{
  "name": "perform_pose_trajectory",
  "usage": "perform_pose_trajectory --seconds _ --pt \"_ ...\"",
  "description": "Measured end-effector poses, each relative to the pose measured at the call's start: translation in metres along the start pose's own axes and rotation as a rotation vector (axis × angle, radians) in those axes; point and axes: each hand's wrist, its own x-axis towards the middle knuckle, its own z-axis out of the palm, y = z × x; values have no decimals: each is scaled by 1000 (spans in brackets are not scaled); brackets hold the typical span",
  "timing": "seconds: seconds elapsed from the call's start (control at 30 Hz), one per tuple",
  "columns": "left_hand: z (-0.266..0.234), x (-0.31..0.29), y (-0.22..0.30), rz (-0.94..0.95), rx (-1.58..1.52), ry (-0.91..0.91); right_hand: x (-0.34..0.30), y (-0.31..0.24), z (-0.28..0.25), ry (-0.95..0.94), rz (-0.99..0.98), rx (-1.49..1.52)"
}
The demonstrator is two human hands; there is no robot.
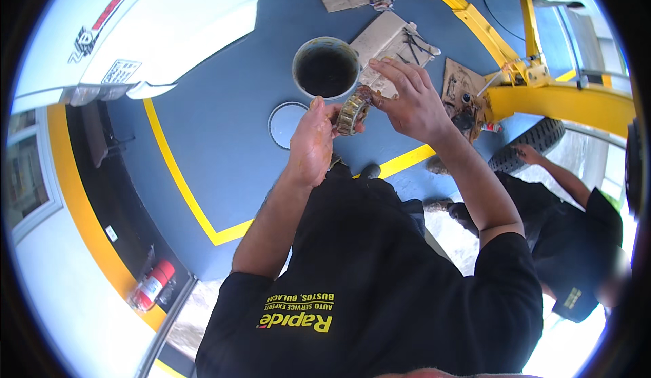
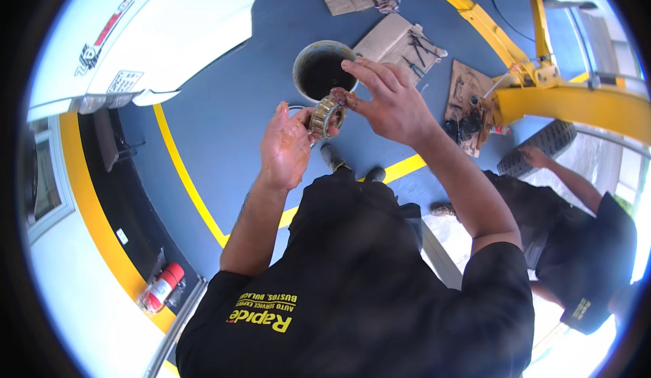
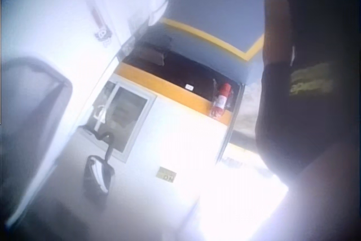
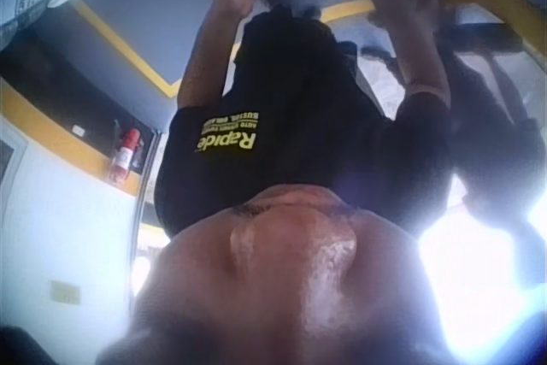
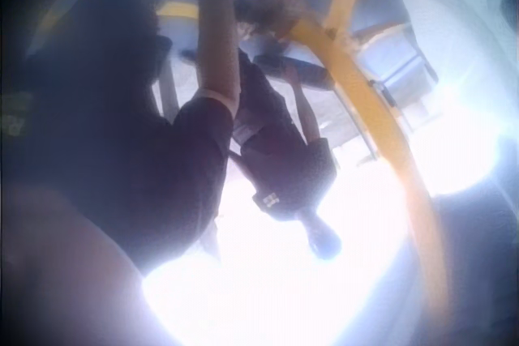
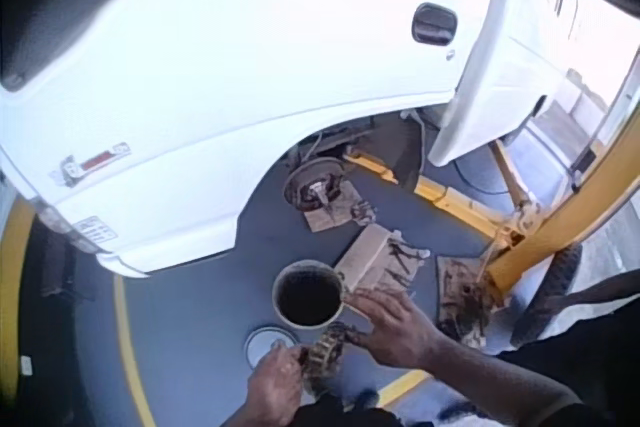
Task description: The person scoops grease from a bucket and spreads it by hand onto a wheel bearing, then places the bearing into a wheel hub. The person repeats the process with a second bearing, applying grease and inserting it into the hub.
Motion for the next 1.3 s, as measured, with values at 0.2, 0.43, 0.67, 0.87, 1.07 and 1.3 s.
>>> perform_pose_trajectory --seconds 0.2,0.43,0.67,0.87,1.07,1.3 --pt "50 -1 -18 -25 -29 -118 -65 -4 -35 52 161 30" --pt "113 -14 -36 -40 153 -257 -149 -24 -64 370 833 1051" --pt "172 -28 -70 -89 158 -298 -195 -69 -115 246 796 790" --pt "205 -47 -98 -217 127 -310 -231 -105 -147 187 564 201" --pt "257 -80 -122 -241 136 -230 -285 -124 -167 185 439 10" --pt "274 -89 -144 -215 127 -432 -319 -138 -169 448 750 216"
